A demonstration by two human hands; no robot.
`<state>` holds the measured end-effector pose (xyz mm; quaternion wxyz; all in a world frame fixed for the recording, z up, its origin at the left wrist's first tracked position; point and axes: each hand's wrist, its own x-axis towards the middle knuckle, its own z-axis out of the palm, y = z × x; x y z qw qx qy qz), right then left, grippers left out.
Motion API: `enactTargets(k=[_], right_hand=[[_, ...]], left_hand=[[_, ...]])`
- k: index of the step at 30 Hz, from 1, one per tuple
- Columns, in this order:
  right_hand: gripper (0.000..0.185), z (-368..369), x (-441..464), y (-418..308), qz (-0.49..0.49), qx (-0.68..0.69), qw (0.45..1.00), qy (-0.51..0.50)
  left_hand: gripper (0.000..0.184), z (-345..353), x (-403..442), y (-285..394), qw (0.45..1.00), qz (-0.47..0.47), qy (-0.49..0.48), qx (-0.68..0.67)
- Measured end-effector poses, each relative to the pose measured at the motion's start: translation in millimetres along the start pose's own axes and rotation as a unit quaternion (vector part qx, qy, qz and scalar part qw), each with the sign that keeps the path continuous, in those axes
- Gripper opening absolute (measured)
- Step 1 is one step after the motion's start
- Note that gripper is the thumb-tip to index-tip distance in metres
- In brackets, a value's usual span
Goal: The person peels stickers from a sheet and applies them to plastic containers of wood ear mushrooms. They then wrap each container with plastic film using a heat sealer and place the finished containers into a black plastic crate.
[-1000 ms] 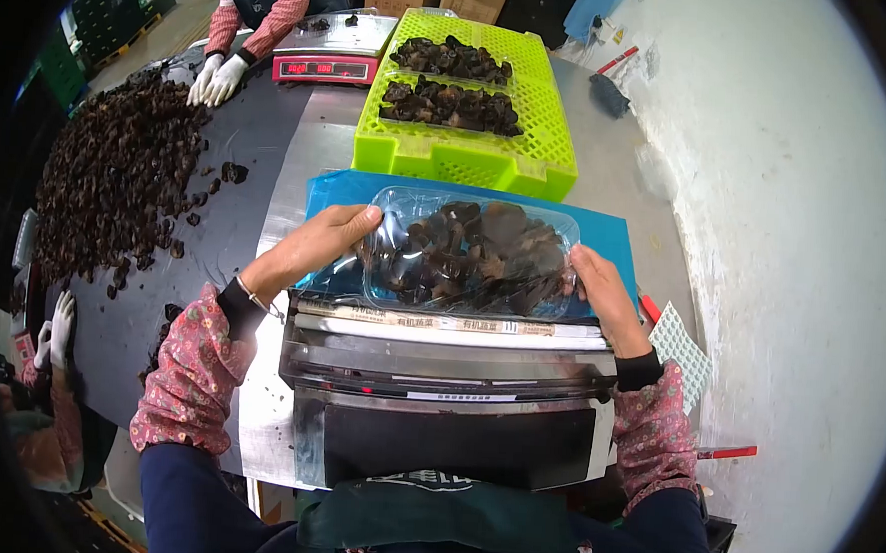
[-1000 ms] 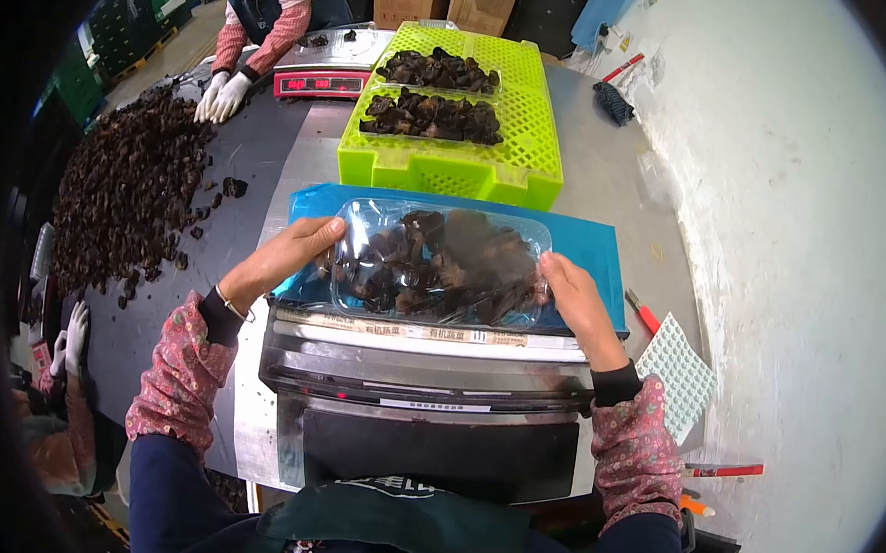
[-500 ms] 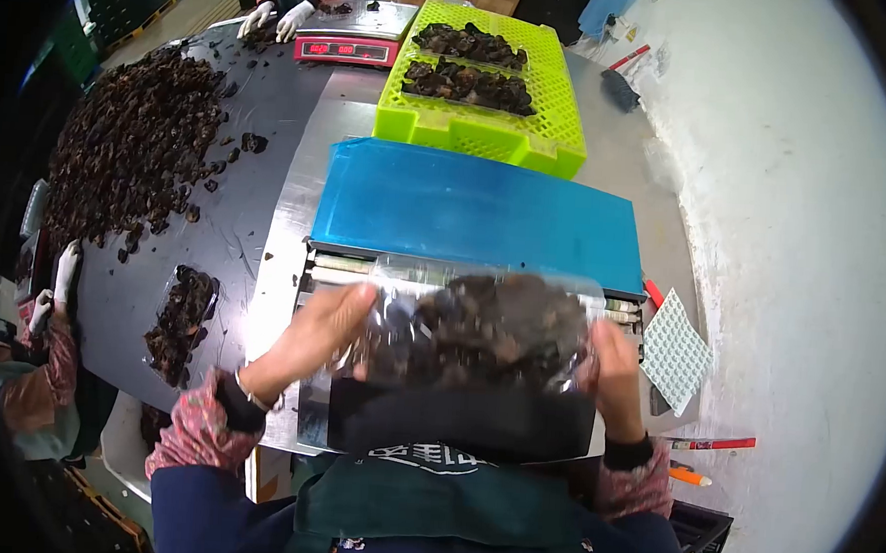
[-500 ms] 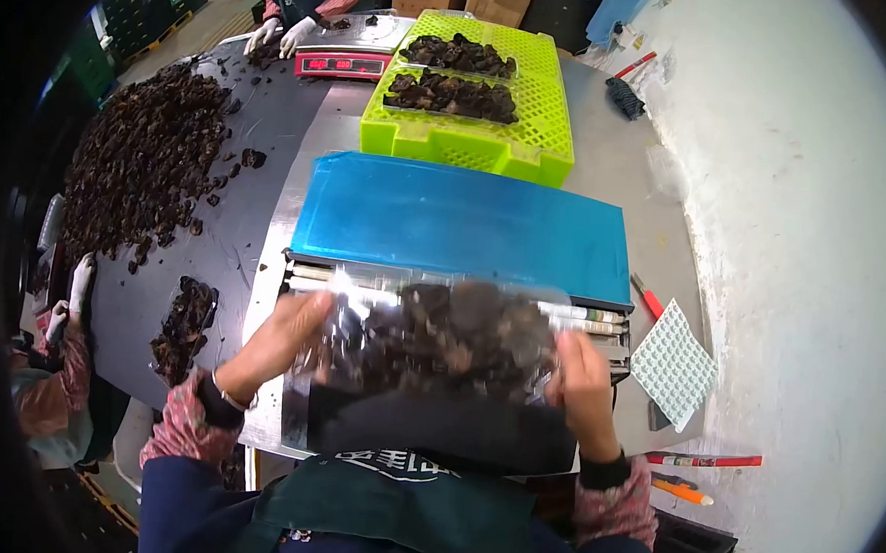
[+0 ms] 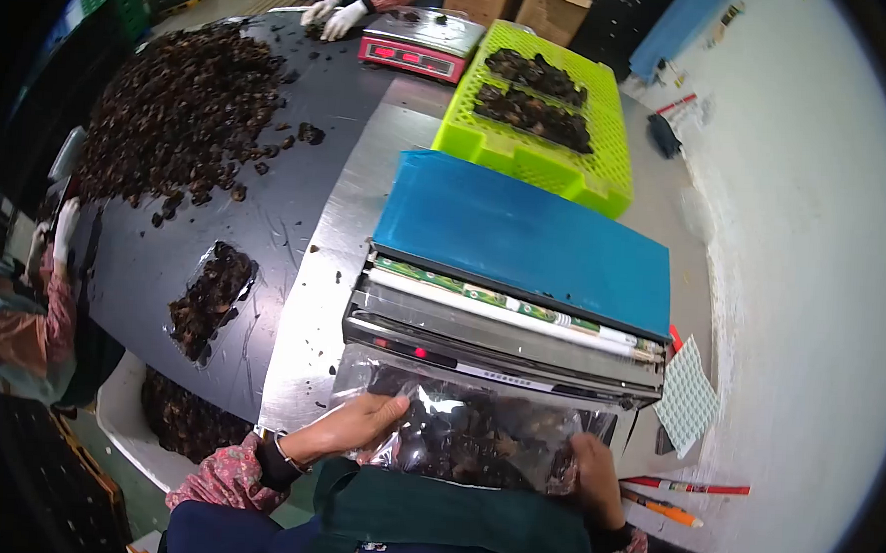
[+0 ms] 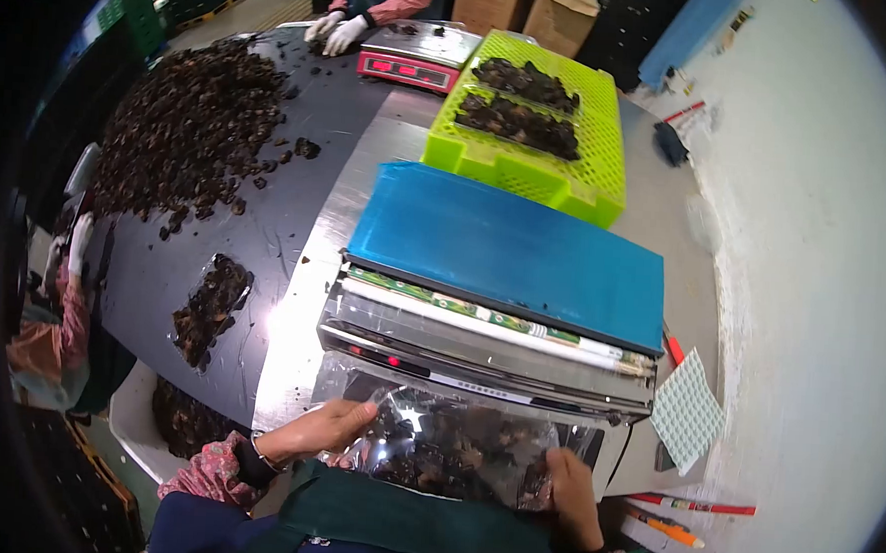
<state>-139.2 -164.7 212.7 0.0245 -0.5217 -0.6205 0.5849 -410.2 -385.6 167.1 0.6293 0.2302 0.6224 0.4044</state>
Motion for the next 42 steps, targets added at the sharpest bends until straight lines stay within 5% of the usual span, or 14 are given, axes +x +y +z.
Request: enactTargets(k=[3,4,7,11,18,23,29,31,32,34,38,42], right_hand=[[0.034,-4,3,43,-0.100,-0.107,0.989,0.006],[0.029,-9,-5,43,-0.037,-0.083,0.996,-0.018],[0.028,-15,-25,28,0.074,0.009,0.997,-0.019],[0.022,-21,-25,53,0.064,0.280,0.958,-0.014],[0.017,8,4,29,-0.150,0.314,0.922,0.172],[0.009,-10,-12,43,-0.226,0.364,0.899,0.092],[0.011,-38,-45,116,-0.041,0.395,0.913,0.093],[0.017,-36,-30,161,0.028,0.371,0.925,0.081],[0.016,-31,-16,187,-0.042,0.250,0.965,0.065],[0.015,-6,-5,189,-0.061,0.170,0.983,0.036],[0.014,29,-12,152,0.012,0.206,0.978,-0.025],[0.014,45,-25,123,0.035,0.203,0.976,-0.070]], left_hand=[[0.054,0,-10,-10,0.998,0.005,-0.033,-0.045],[0.049,0,-12,-13,0.996,0.016,-0.020,-0.085],[0.037,2,-17,-23,0.989,0.008,0.018,-0.150],[0.026,11,-12,-29,0.963,0.002,0.068,-0.260],[0.021,35,-9,-27,0.895,0.066,0.191,-0.398],[0.020,34,-52,-20,0.799,0.091,0.188,-0.563],[0.021,69,-59,-107,0.761,-0.022,0.183,-0.622],[0.023,79,-44,-108,0.774,-0.082,0.165,-0.606],[0.018,76,-31,-143,0.800,-0.026,0.034,-0.599],[0.020,89,-10,-124,0.851,-0.067,0.058,-0.518],[0.037,102,-3,-121,0.925,-0.071,0.056,-0.368],[0.037,88,-13,-124,0.962,0.025,-0.024,-0.269]])
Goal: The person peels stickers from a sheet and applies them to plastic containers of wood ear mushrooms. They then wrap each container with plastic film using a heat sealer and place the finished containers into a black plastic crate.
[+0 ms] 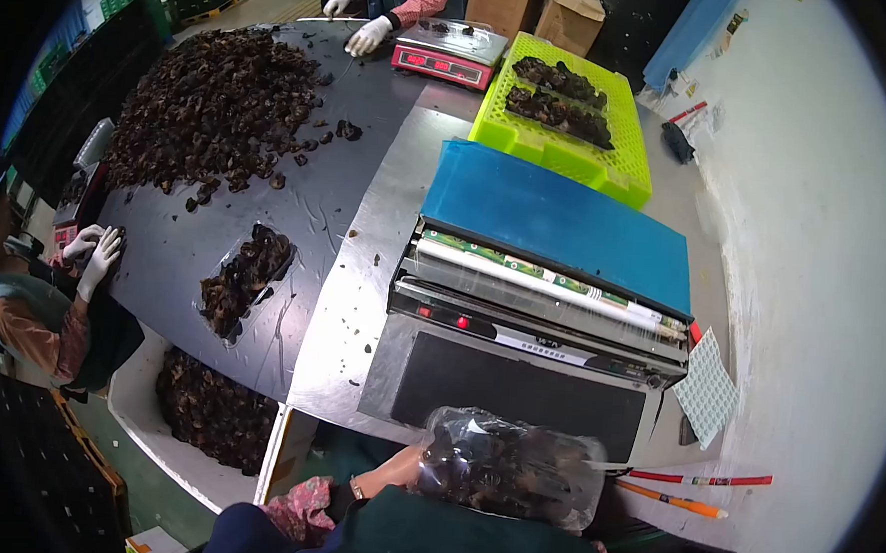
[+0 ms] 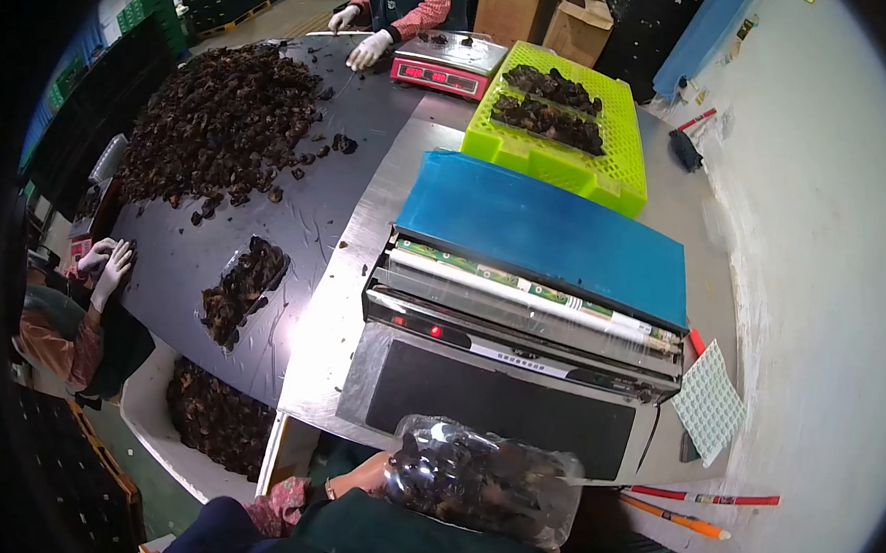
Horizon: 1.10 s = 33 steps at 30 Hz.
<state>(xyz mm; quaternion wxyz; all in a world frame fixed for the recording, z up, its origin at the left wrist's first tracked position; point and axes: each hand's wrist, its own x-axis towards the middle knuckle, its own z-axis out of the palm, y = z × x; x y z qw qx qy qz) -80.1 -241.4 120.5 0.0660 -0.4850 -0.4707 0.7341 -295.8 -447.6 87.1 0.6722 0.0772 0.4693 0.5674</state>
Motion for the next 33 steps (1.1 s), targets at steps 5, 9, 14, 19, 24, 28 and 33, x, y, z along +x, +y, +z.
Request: enactTargets(k=[5,9,14,19,24,28,33], right_hand=[[0.015,35,-20,-22,0.041,-0.012,0.997,-0.060],[0.017,94,-45,-56,0.079,-0.066,0.975,-0.197],[0.028,40,-39,-30,-0.141,-0.062,0.982,-0.105],[0.027,31,-115,-82,-0.274,-0.403,0.873,-0.038],[0.025,66,-140,-53,-0.286,-0.608,0.724,0.154],[0.030,8,-168,-8,-0.319,-0.487,0.792,0.184],[0.032,-53,-244,32,-0.387,-0.408,0.788,0.249]], left_hand=[[0.040,-20,-9,-2,0.960,0.194,-0.140,-0.144],[0.033,-29,7,26,0.908,0.306,-0.258,0.124],[0.043,-8,15,55,0.896,-0.142,-0.419,-0.042],[0.044,2,24,18,0.893,-0.073,-0.434,0.096],[0.032,34,19,-2,0.938,-0.018,-0.343,0.043],[0.051,81,15,24,0.985,0.098,-0.116,-0.083],[0.081,201,-30,-20,0.883,0.034,-0.463,-0.068]])
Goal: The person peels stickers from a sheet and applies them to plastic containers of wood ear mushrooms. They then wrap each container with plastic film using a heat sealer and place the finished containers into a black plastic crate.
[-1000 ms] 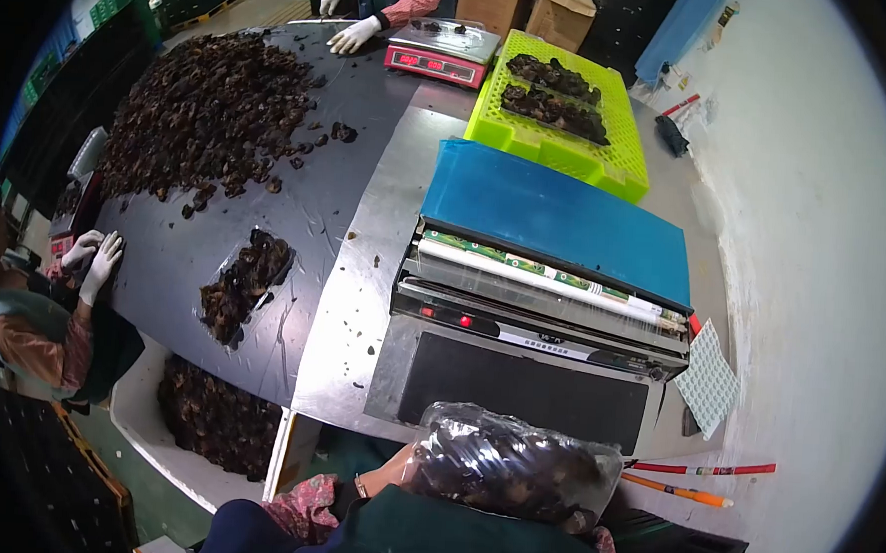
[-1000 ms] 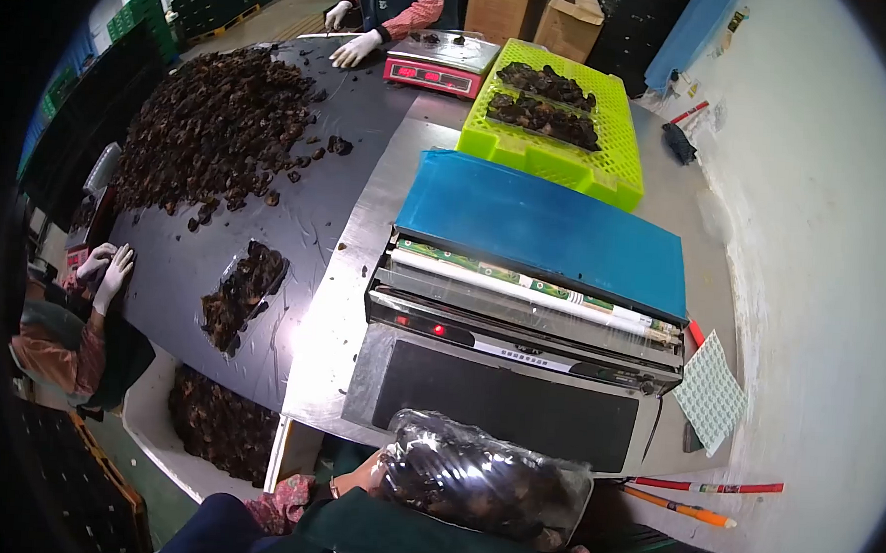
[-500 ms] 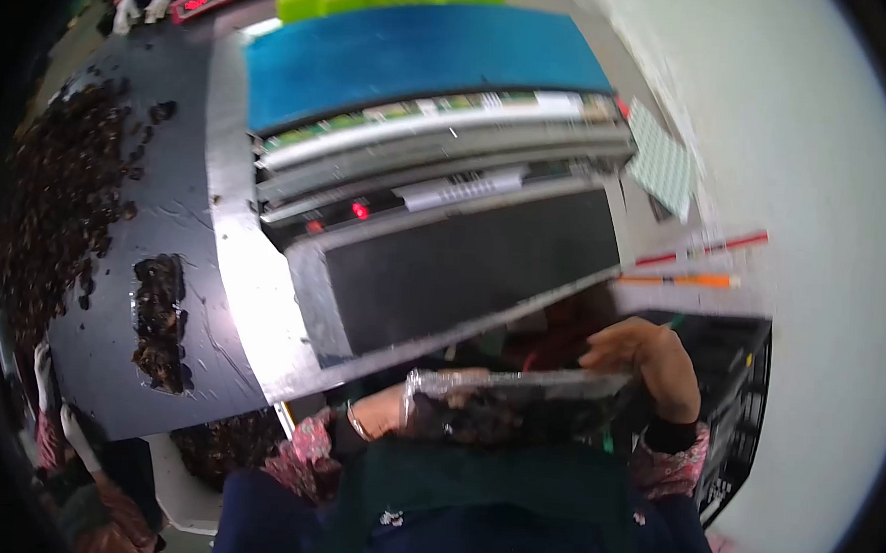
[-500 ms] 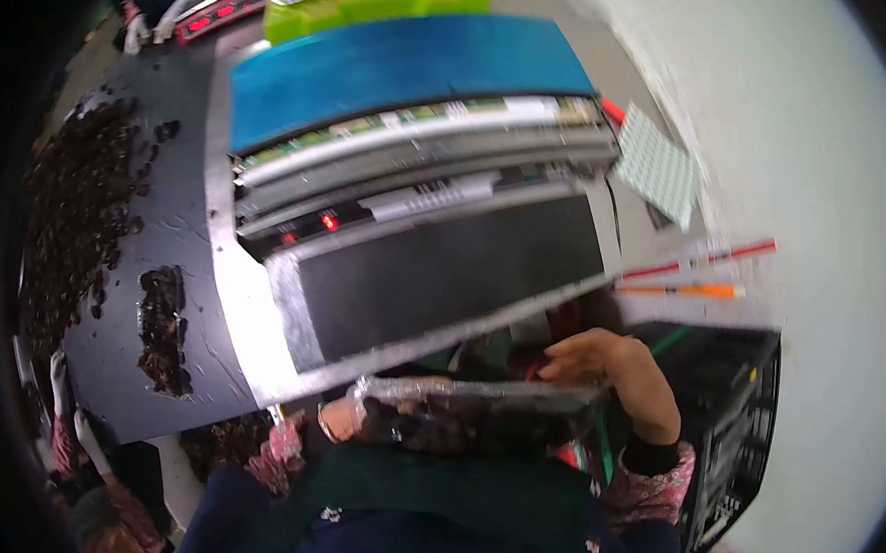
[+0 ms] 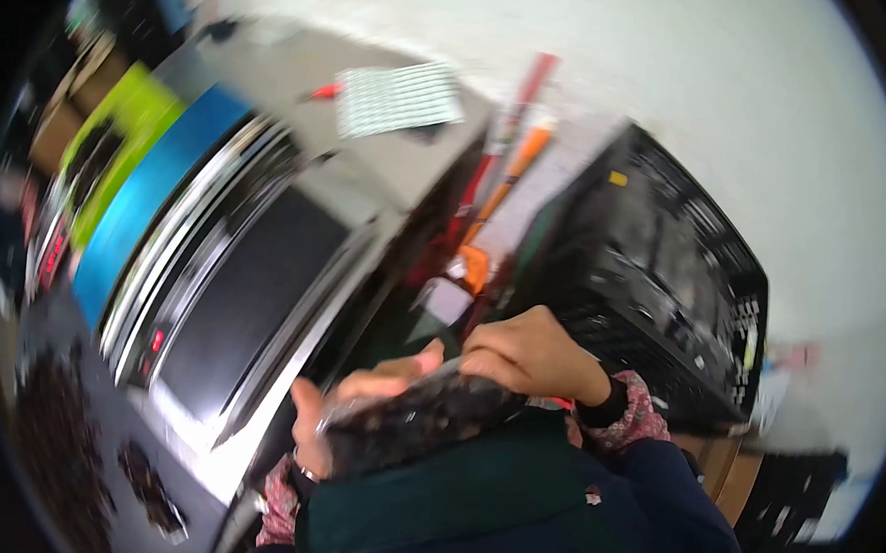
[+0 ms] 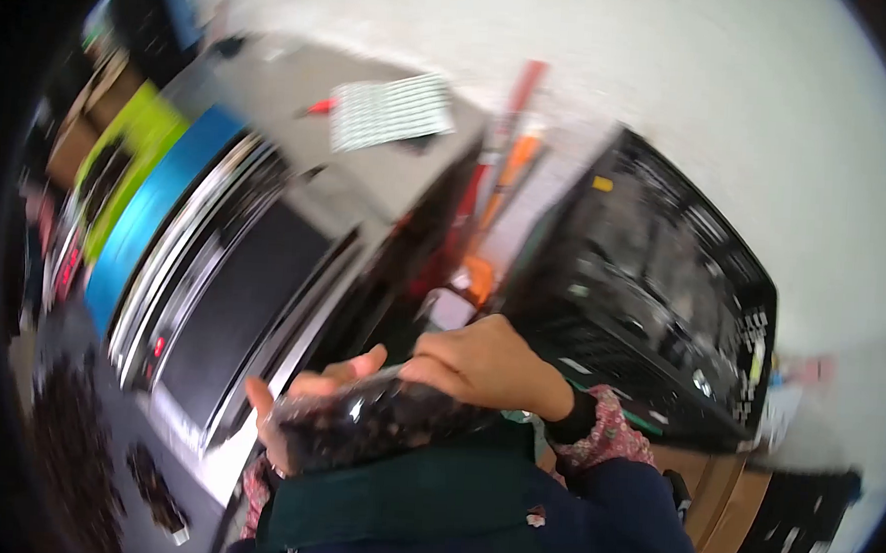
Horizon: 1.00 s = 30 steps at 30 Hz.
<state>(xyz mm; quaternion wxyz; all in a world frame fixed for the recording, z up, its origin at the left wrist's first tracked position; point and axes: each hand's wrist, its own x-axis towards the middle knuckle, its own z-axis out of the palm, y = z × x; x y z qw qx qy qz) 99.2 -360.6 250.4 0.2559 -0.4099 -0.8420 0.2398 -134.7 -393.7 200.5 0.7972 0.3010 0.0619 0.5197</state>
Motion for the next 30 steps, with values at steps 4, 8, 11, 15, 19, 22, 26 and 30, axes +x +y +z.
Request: enactTargets(k=[4,8,11,15,19,22,26,30], right_hand=[[0.032,-59,-79,27,0.028,-0.010,0.992,0.123],[0.021,-149,-180,46,0.207,-0.023,0.937,0.279],[0.035,-216,-262,69,0.441,-0.034,0.775,0.451],[0.048,-274,-356,124,0.478,-0.021,0.684,0.551],[0.053,-296,-419,171,0.519,-0.057,0.702,0.484],[0.056,-290,-414,196,0.526,0.003,0.676,0.516],[0.044,-262,-413,244,0.548,0.179,0.637,0.512],[0.034,-231,-376,245,0.577,0.287,0.555,0.526]], left_hand=[[0.090,51,68,-46,0.977,-0.176,-0.061,-0.101],[0.080,81,128,-107,0.959,-0.252,-0.030,0.127],[0.036,100,163,-147,0.888,-0.033,-0.158,0.431],[0.023,120,201,-197,0.752,0.094,-0.193,0.623],[0.016,130,210,-220,0.619,0.099,-0.182,0.758],[0.016,132,210,-224,0.562,0.102,-0.183,0.800],[0.017,136,211,-224,0.557,0.083,-0.169,0.809],[0.018,134,210,-221,0.575,0.063,-0.156,0.801]])
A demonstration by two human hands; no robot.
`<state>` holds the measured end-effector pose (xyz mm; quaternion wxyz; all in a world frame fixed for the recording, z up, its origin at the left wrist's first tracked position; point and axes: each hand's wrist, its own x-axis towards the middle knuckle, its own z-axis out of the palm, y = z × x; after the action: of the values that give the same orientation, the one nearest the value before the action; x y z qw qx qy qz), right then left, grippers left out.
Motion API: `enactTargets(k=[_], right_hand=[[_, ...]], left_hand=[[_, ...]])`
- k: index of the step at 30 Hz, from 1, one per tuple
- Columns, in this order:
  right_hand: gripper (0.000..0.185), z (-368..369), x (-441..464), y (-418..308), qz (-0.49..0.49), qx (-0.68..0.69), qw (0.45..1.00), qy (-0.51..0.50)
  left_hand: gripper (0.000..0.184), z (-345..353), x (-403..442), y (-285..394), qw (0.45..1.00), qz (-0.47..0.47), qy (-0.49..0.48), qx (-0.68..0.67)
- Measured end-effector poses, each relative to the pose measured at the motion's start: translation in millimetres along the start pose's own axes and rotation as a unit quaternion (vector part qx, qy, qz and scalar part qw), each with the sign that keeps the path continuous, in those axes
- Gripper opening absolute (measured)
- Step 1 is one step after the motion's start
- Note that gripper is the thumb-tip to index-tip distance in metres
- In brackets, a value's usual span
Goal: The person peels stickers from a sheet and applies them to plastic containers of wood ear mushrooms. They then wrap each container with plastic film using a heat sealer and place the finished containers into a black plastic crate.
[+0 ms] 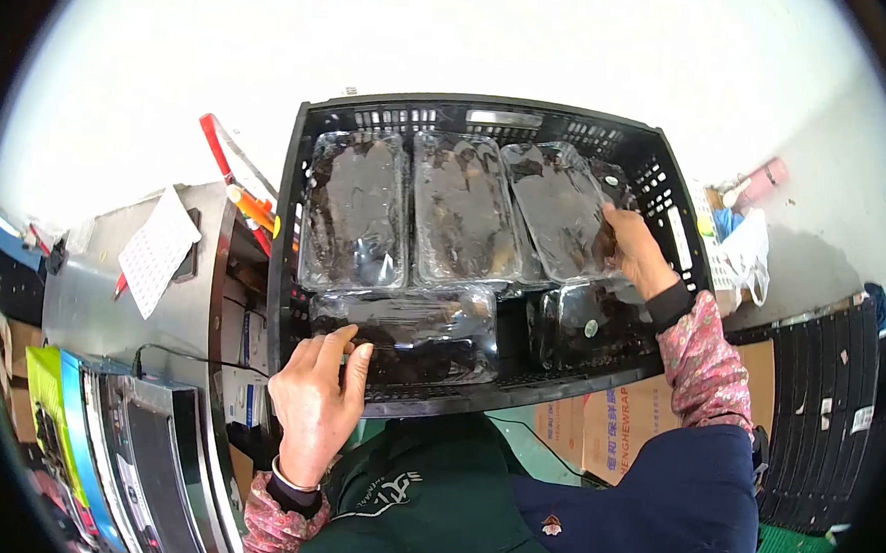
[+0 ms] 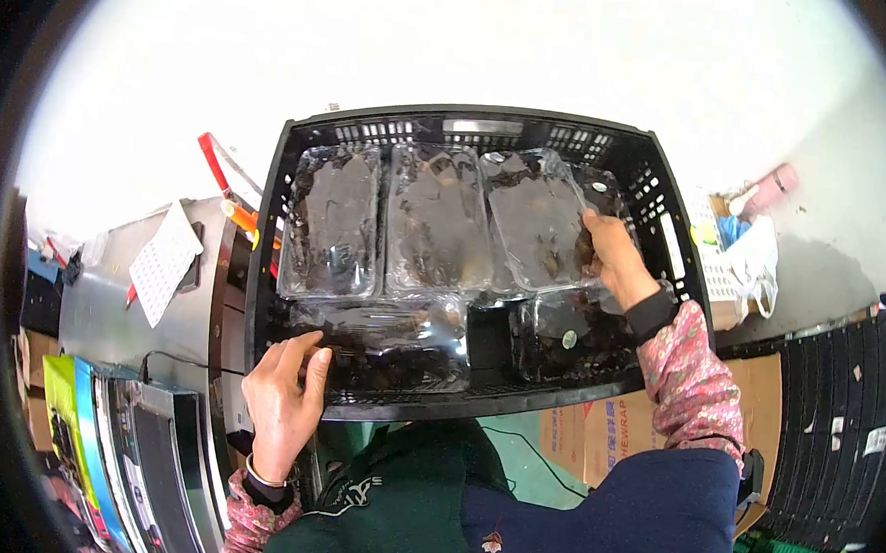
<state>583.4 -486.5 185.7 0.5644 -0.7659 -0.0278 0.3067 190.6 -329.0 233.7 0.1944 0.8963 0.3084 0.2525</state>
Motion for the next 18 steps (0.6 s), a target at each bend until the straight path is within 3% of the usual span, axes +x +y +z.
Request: enactTargets(k=[1,8,9,12,14,15,16,17,18], right_hand=[[0.031,6,4,3,-0.020,0.057,0.998,-0.019],[0.023,25,-21,-11,0.001,0.019,0.999,0.027],[0.023,7,18,16,-0.022,-0.022,1.000,-0.001],[0.024,19,12,19,-0.070,-0.082,0.993,0.040],[0.026,-17,74,51,-0.198,-0.296,0.931,0.072],[0.030,-22,63,46,-0.334,-0.404,0.845,0.106],[0.029,-15,51,37,-0.431,-0.409,0.790,0.154],[0.031,14,-11,3,-0.389,-0.504,0.759,0.136],[0.034,-16,40,27,-0.449,-0.527,0.690,0.209]], left_hand=[[0.017,0,0,0,1.000,0.000,0.000,0.000],[0.017,0,-3,-4,0.999,0.036,0.019,0.007],[0.017,0,-5,-5,0.999,0.045,0.020,0.004],[0.015,-2,-12,-13,0.991,0.113,0.048,-0.056],[0.015,-17,-22,-21,0.973,0.167,0.050,-0.148],[0.015,-25,-33,-27,0.964,0.169,0.045,-0.202],[0.015,-34,-46,-35,0.954,0.166,0.048,-0.246],[0.015,-42,-62,-46,0.944,0.147,0.050,-0.291],[0.015,-54,-80,-61,0.942,0.130,0.065,-0.302]])
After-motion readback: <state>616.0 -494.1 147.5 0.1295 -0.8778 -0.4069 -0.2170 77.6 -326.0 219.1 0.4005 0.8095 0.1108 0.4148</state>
